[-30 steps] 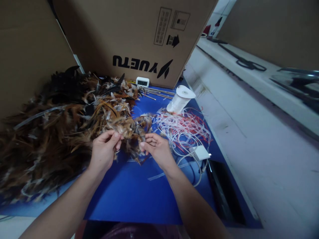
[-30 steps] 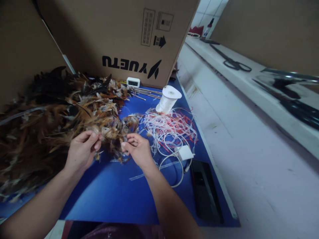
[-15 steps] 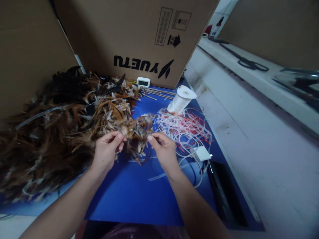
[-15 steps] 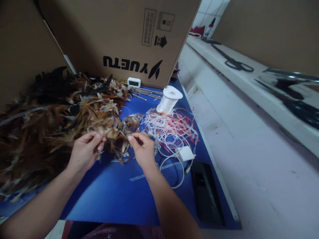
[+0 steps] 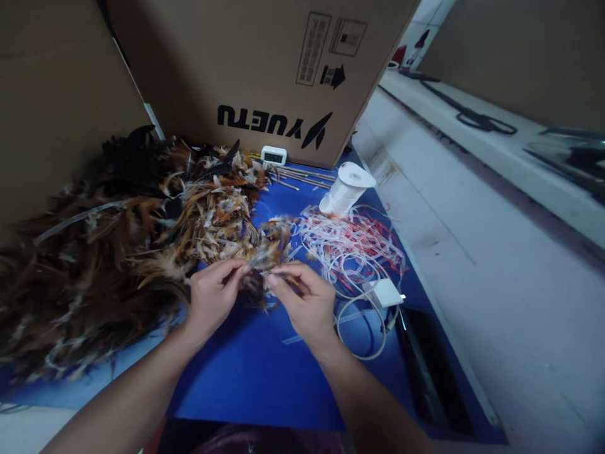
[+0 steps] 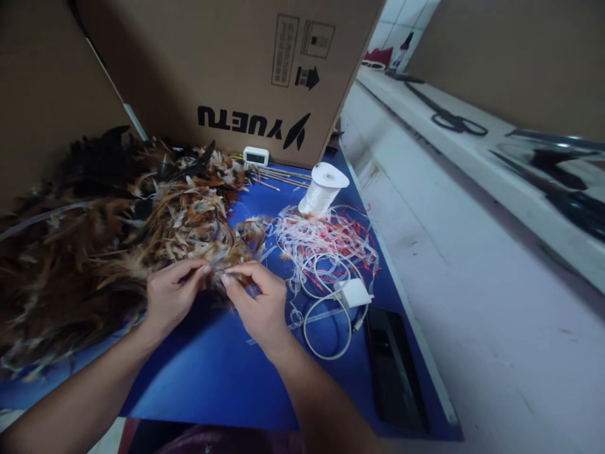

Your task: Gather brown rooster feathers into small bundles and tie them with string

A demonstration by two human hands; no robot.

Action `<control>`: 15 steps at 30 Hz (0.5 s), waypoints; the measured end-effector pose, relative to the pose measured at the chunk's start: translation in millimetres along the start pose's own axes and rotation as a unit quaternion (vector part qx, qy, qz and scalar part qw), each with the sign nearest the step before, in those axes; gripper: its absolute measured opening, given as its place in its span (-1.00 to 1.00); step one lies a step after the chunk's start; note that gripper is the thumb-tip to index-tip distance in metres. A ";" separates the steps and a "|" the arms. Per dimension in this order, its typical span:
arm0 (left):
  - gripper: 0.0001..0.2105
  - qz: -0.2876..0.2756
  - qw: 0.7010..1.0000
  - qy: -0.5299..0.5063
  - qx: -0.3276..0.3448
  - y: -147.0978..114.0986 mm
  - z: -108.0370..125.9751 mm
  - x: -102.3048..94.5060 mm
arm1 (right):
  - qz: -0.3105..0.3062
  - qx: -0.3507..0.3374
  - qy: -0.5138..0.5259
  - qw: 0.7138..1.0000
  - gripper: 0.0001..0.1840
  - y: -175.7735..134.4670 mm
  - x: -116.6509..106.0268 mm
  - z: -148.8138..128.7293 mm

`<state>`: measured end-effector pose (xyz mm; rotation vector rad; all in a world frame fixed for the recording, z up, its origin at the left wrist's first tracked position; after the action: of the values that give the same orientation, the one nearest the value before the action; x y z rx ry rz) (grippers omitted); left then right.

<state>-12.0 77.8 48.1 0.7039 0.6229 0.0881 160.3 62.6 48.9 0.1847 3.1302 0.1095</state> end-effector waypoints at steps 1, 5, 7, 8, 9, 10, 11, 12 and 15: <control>-0.87 -0.003 0.999 0.020 0.030 0.7 5.7 -0.1 | 0.002 -0.022 -0.019 1.000 -0.95 -1.5 0.4 -3.1; -0.86 -0.008 0.991 0.074 0.114 -0.3 19.1 1.2 | 0.017 -0.039 -0.052 0.998 -0.95 -2.8 -0.4 -5.8; -0.87 -0.007 0.985 0.092 0.148 -1.7 23.8 2.2 | 0.022 -0.013 -0.055 0.998 -0.95 -1.5 -1.1 -1.0; -0.87 -0.007 0.982 0.099 0.162 -2.4 26.0 2.7 | 0.024 0.000 -0.055 0.998 -0.95 -1.0 -1.3 1.8; -0.87 -0.007 0.979 0.105 0.174 -3.1 27.7 3.1 | 0.025 0.010 -0.056 0.998 -0.94 -0.6 -1.3 4.5; -0.87 -0.006 0.977 0.110 0.183 -3.7 29.1 3.5 | 0.026 0.016 -0.059 0.998 -0.93 -0.3 -1.1 6.8; -0.86 -0.004 0.975 0.115 0.190 -4.3 30.2 3.5 | 0.028 0.020 -0.063 0.997 -0.93 -0.1 -1.1 8.5; -0.86 -0.002 0.974 0.119 0.195 -4.8 31.0 3.5 | 0.030 0.022 -0.067 0.997 -0.93 0.0 -1.0 10.0; -0.86 -0.001 0.969 0.132 0.209 -6.5 33.1 4.2 | 0.032 0.027 -0.077 0.996 -0.93 0.6 -0.1 13.0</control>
<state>9.2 54.8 61.5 1.1100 0.9120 0.0482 160.6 64.1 36.0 0.2805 2.9760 0.0098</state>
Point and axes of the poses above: each hand's wrist, its own y-axis towards the middle knuckle, its own x-axis out of the palm, z = x × y, the point moved 9 cm from there along y, towards the middle knuckle, and after that the axes turned 14 degrees about x, right-handed, at the moved point
